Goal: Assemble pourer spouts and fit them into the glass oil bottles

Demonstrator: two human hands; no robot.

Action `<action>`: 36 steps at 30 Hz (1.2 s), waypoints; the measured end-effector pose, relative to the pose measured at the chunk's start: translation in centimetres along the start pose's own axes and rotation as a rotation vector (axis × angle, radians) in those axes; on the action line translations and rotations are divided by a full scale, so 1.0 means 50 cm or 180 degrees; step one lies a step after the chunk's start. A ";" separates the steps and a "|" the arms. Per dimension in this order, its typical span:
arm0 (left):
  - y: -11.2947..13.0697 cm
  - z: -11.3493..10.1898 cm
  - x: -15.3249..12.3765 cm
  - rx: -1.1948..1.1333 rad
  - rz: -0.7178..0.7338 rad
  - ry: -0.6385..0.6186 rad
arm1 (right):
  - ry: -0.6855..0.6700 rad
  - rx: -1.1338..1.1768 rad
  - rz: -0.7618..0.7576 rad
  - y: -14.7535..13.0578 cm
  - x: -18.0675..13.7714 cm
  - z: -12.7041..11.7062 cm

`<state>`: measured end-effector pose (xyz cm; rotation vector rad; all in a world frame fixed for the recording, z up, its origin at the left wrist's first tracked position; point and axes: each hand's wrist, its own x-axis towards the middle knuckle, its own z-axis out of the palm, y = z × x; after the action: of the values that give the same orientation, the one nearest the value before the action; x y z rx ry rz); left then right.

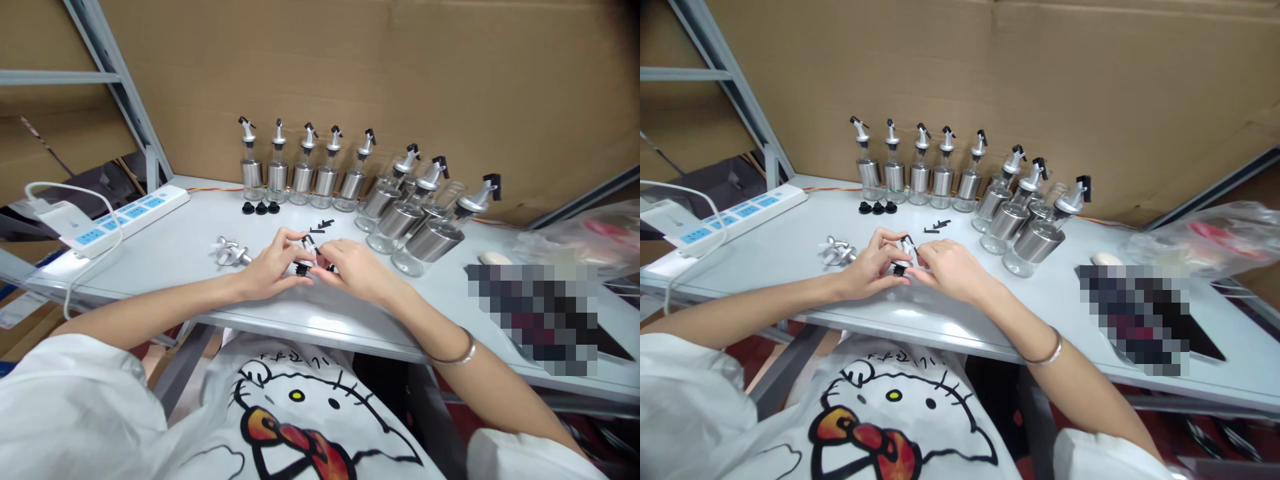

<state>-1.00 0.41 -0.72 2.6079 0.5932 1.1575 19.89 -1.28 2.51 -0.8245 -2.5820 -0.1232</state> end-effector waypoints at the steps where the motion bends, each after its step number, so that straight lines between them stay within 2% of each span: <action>1: -0.001 0.000 0.001 0.0001 -0.0011 -0.0029 | 0.0037 -0.0028 -0.0143 -0.003 0.000 0.001; 4: -0.005 0.000 0.003 0.0017 0.0035 -0.0145 | 0.0131 -0.0004 -0.0413 -0.009 0.002 0.003; 14: -0.001 0.000 0.010 -0.0084 -0.0160 -0.0429 | -0.0049 0.0458 0.0011 0.015 0.002 -0.005; 22: -0.006 0.004 0.009 -0.0161 -0.0475 -0.0031 | 0.0193 0.0519 0.0558 0.027 0.002 -0.006; 28: -0.005 0.001 0.010 -0.0104 -0.0565 0.0153 | -0.0271 0.0210 0.0412 0.031 -0.004 0.003; 32: -0.004 0.001 0.010 -0.0041 -0.0513 0.0259 | -0.0606 -0.0151 0.0565 0.031 -0.006 0.011; 36: -0.003 0.003 0.009 0.0092 -0.0348 0.0323 | -0.0672 -0.0277 0.0629 0.031 -0.004 0.015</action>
<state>-0.66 0.72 -0.60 2.5170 0.7683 1.2610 20.66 0.03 1.68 -1.1766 -2.6856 -0.0943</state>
